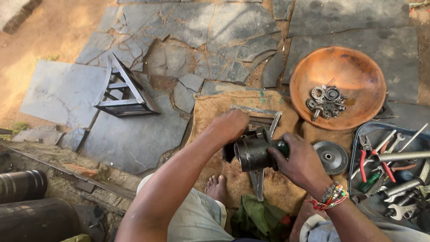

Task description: The person disassembles and works on a metal mechanical component using a screwdriver, handling small parts and placing them in a wooden bowl.

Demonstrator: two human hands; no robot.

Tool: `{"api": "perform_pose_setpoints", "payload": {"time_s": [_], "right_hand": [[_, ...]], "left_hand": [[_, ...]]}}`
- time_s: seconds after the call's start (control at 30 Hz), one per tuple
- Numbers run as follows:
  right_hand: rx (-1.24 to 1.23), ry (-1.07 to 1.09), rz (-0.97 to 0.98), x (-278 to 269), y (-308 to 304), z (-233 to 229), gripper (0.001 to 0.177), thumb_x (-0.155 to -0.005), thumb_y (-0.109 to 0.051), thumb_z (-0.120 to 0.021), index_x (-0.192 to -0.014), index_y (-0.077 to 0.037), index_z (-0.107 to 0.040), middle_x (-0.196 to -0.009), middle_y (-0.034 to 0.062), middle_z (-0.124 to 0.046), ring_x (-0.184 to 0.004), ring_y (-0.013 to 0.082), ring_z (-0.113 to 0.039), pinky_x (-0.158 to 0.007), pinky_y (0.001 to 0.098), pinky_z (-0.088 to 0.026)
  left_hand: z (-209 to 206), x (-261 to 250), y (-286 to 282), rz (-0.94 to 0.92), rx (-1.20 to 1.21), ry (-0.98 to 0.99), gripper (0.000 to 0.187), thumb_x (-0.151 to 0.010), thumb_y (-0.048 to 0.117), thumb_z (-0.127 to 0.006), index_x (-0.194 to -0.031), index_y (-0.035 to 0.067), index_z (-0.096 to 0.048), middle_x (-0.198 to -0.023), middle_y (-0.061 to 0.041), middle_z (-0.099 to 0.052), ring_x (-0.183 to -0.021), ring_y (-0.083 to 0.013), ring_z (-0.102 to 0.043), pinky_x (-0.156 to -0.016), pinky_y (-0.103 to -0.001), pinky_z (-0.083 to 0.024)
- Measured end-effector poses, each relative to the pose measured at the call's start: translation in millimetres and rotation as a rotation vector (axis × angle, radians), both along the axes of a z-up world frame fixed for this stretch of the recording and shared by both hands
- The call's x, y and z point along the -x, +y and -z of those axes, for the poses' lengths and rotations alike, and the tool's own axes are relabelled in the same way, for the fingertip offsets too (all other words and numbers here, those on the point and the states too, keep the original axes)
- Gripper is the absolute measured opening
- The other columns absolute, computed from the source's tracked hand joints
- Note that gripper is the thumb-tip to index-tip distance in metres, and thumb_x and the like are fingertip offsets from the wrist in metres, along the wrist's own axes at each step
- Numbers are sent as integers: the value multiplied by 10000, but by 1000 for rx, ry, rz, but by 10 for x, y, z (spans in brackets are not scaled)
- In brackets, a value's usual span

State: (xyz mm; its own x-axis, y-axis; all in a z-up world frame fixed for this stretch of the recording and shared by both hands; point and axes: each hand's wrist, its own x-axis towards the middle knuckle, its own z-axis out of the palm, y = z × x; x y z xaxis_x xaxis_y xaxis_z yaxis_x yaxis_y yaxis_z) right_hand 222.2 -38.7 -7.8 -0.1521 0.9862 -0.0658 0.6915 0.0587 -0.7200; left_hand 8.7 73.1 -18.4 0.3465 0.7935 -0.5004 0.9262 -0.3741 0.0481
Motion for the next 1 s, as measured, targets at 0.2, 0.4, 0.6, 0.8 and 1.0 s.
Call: {"api": "perform_pose_setpoints", "payload": {"time_s": [0.2,0.4,0.6,0.8,1.0], "right_hand": [[198,590,409,-274,56,191,266,-1036,-276,-659,-963,-23,-624,-766,147,-610,-637,210,-548,-582,394,-455],[60,1534,476,-205,143,513,152,-1028,-178,-656,-972,-48,-602,-833,51,-600,-694,160,-587,-617,345,-518],[77,1681,431,-412,109,309,198,-1013,-247,-694,-950,-92,-589,-805,50,-588,-699,171,-565,-644,375,-495],[195,1838,408,-272,-126,178,287,-1006,-354,-716,-939,-105,-591,-825,44,-618,-771,194,-594,-783,408,-503],[296,1817,620,-262,-163,13,303,-981,-413,-651,-895,-127,-602,-755,34,-619,-698,196,-606,-708,424,-547]], "left_hand": [[-327,-41,-420,-506,71,-805,210,-958,242,-652,-1039,67,-734,-1085,-149,-769,-960,-275,-745,-923,-426,-607],[-315,-266,-1071,-180,-99,-582,160,-962,170,-651,-1038,37,-697,-1178,-104,-625,-1099,-243,-591,-1007,-467,-499],[-574,-46,-1443,-230,-86,-705,89,-958,139,-643,-965,54,-669,-1043,-90,-645,-964,-207,-642,-913,-410,-567],[-372,-491,-1909,-176,-194,-997,85,-975,93,-641,-1010,17,-631,-1189,-140,-620,-997,-231,-671,-844,-358,-622],[-306,-289,-1854,-238,-52,-554,115,-1058,145,-585,-1114,46,-566,-976,-98,-621,-839,-232,-654,-719,-342,-592]]}}
